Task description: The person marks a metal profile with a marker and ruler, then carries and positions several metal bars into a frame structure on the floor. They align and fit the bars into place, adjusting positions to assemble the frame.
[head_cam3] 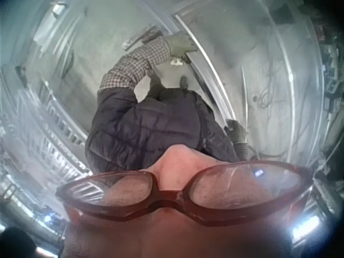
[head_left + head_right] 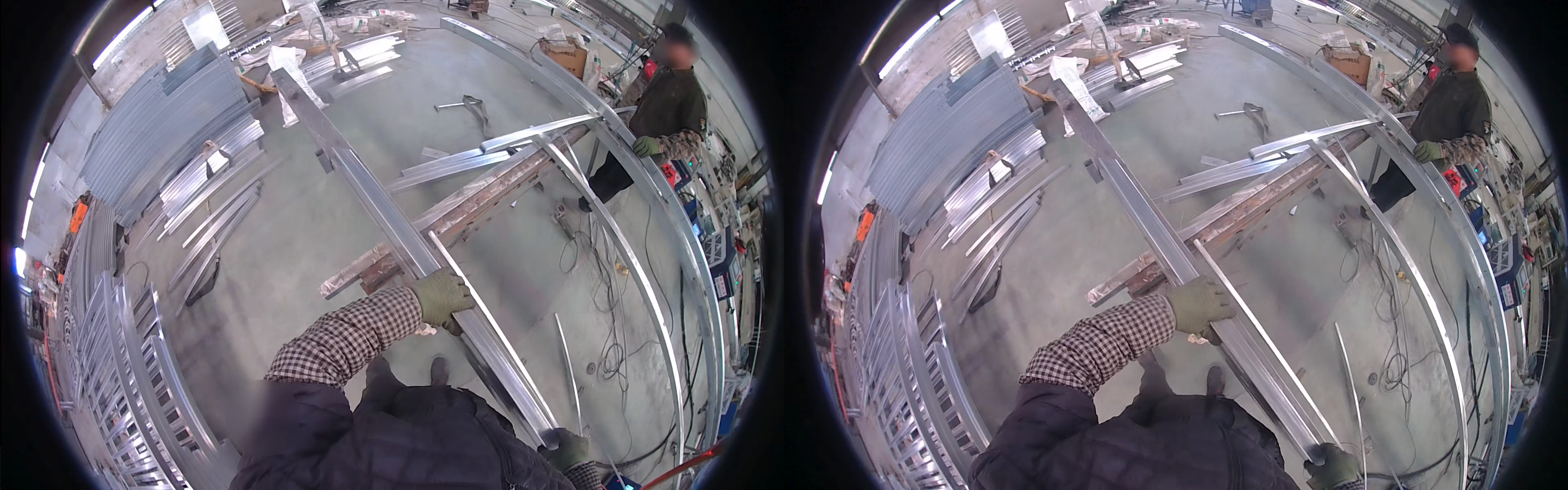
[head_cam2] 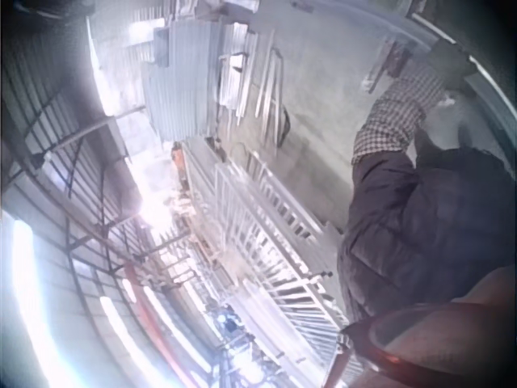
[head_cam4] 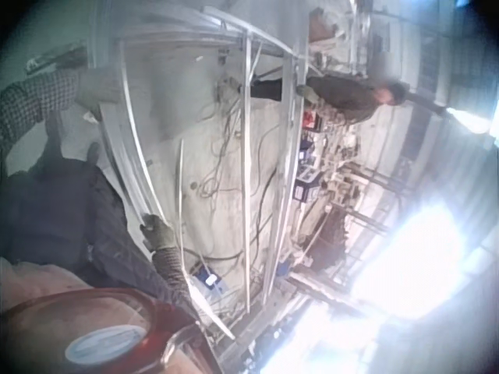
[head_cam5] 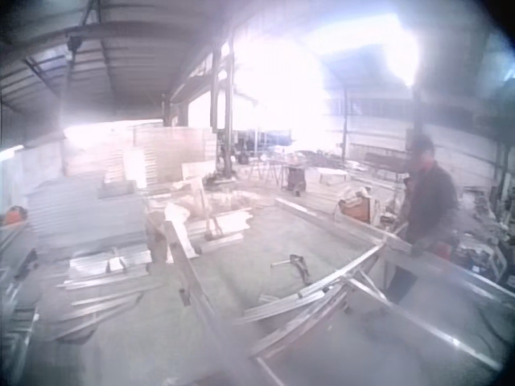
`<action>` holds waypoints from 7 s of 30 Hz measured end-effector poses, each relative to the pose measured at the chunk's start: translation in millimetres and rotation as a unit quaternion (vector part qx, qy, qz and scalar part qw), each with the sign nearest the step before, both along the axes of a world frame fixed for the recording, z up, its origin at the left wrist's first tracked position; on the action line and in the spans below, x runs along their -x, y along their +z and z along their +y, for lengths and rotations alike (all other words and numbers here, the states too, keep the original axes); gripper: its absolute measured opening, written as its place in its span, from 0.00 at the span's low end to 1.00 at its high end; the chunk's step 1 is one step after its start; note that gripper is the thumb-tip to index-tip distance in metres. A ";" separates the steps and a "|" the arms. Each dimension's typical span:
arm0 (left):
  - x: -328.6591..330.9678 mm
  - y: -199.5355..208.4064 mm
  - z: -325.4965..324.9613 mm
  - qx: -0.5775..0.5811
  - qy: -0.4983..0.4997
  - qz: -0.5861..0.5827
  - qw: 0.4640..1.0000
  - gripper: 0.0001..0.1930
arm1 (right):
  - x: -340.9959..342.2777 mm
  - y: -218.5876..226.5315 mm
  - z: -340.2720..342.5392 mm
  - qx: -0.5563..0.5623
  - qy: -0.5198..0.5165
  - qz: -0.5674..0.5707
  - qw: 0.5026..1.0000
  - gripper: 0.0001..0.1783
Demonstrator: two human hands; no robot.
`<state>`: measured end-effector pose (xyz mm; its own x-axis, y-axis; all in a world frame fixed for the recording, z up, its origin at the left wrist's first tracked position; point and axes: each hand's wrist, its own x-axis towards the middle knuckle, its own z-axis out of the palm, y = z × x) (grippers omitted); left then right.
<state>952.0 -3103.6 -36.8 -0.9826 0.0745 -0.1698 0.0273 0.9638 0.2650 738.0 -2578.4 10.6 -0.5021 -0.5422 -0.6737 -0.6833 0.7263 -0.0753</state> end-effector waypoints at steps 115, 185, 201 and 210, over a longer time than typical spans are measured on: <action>-786.0 -277.7 -842.0 -0.448 0.703 -0.099 0.543 0.20 | -429.4 -52.7 -1138.7 -0.081 -0.057 -0.049 0.994 0.31; -561.2 -300.6 -799.8 -0.595 0.579 0.099 0.548 0.38 | -685.4 -282.3 -1277.3 0.161 -0.437 -0.375 0.802 0.40; -578.2 -73.5 -904.3 -0.366 0.388 0.374 0.758 0.34 | -668.1 -8.5 -1349.8 0.418 0.083 -0.610 0.668 0.15; -528.6 46.3 -946.3 -0.368 0.256 0.457 0.768 0.43 | -580.7 -17.2 -1308.3 0.283 -0.058 -0.620 0.730 0.20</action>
<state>1480.5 -4049.9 9.6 -0.5986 -0.6167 0.5113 0.1929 0.5085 0.8392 1318.7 -3886.6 -6.7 0.2377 -0.9124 -0.3332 0.2285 0.3859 -0.8938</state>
